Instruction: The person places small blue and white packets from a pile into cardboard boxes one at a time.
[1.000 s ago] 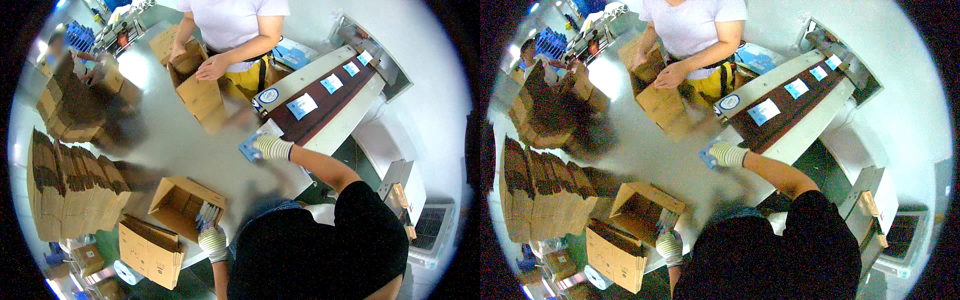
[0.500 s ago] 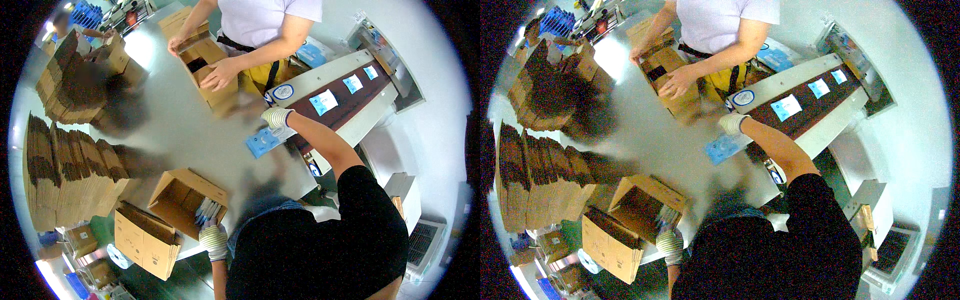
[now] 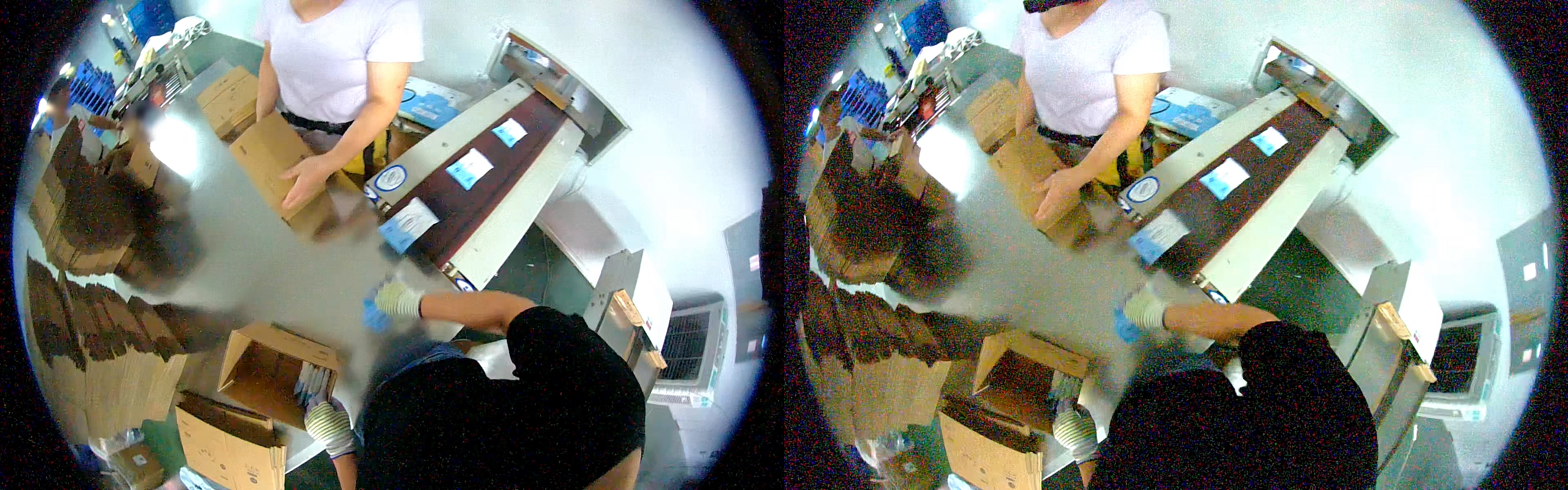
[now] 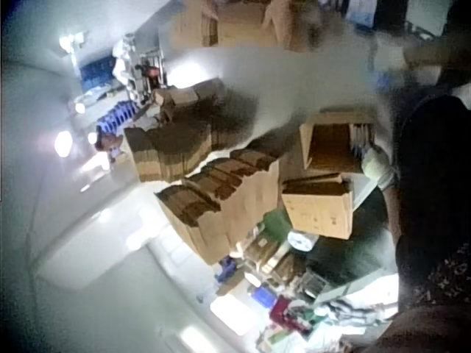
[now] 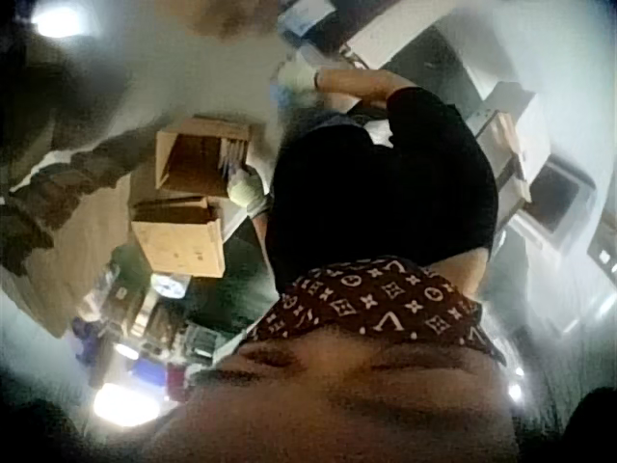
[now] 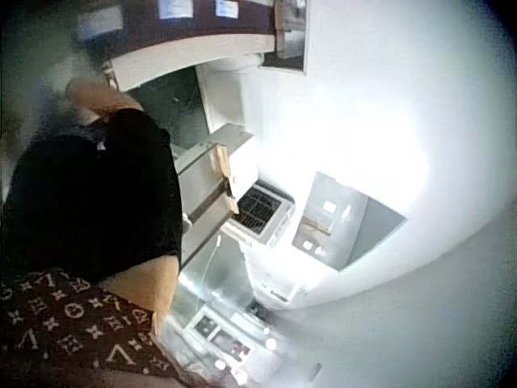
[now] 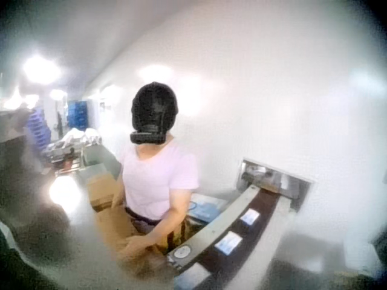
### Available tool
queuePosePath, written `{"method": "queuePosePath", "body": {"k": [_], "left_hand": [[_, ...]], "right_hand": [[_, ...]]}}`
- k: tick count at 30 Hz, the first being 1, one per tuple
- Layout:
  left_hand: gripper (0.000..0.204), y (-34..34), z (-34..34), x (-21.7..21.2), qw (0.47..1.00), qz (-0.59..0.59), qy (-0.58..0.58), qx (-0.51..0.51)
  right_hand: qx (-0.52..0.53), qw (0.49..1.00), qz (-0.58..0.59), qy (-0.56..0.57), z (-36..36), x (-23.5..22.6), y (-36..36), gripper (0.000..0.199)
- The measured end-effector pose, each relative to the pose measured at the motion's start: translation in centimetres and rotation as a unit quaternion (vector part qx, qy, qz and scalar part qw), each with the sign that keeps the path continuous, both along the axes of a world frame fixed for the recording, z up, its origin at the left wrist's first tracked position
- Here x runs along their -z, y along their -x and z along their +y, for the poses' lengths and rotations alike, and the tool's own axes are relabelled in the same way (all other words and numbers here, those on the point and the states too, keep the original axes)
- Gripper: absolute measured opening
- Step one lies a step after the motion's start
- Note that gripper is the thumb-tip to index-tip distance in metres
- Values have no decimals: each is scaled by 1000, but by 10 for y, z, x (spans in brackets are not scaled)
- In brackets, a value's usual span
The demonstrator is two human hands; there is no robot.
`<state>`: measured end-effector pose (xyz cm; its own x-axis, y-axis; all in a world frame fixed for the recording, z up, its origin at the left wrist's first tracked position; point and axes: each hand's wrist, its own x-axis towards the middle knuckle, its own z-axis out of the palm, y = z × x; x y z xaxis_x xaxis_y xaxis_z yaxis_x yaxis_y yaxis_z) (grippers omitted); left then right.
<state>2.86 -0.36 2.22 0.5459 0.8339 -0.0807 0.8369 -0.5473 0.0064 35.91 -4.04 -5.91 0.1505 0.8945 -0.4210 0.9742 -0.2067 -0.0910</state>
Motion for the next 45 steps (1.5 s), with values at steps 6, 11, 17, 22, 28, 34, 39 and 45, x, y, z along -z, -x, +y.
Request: {"method": "queuePosePath", "body": {"k": [6, 11, 17, 22, 28, 34, 39, 45], "left_hand": [[21, 5, -6, 3, 995, -90, -31, 42], [29, 13, -7, 21, 968, -119, -170, 140], [25, 17, -25, 16, 995, 37, 8, 87], [28, 19, -33, 11, 986, 61, -2, 154], [33, 14, -33, 2, 978, 146, 83, 124], [36, 21, -22, 4, 994, 18, 45, 94], [25, 15, -11, 1, 996, -30, 20, 87], [19, 9, 0, -2, 994, -12, -19, 109]], "right_hand": [[22, 991, 130, -31, -31, -31, 42, 27], [-30, 829, 457, -319, 28, -89, 102, 25], [-158, 915, 296, -222, 54, -201, 166, 43], [-200, 958, 34, -204, 93, -159, 214, 43], [-176, 949, -23, -261, 135, -10, 242, 35], [-247, 967, -53, 18, 110, -84, 227, 37], [-204, 941, 191, -189, 57, -158, 200, 56], [-136, 866, 332, -349, 19, -154, 160, 48]]}}
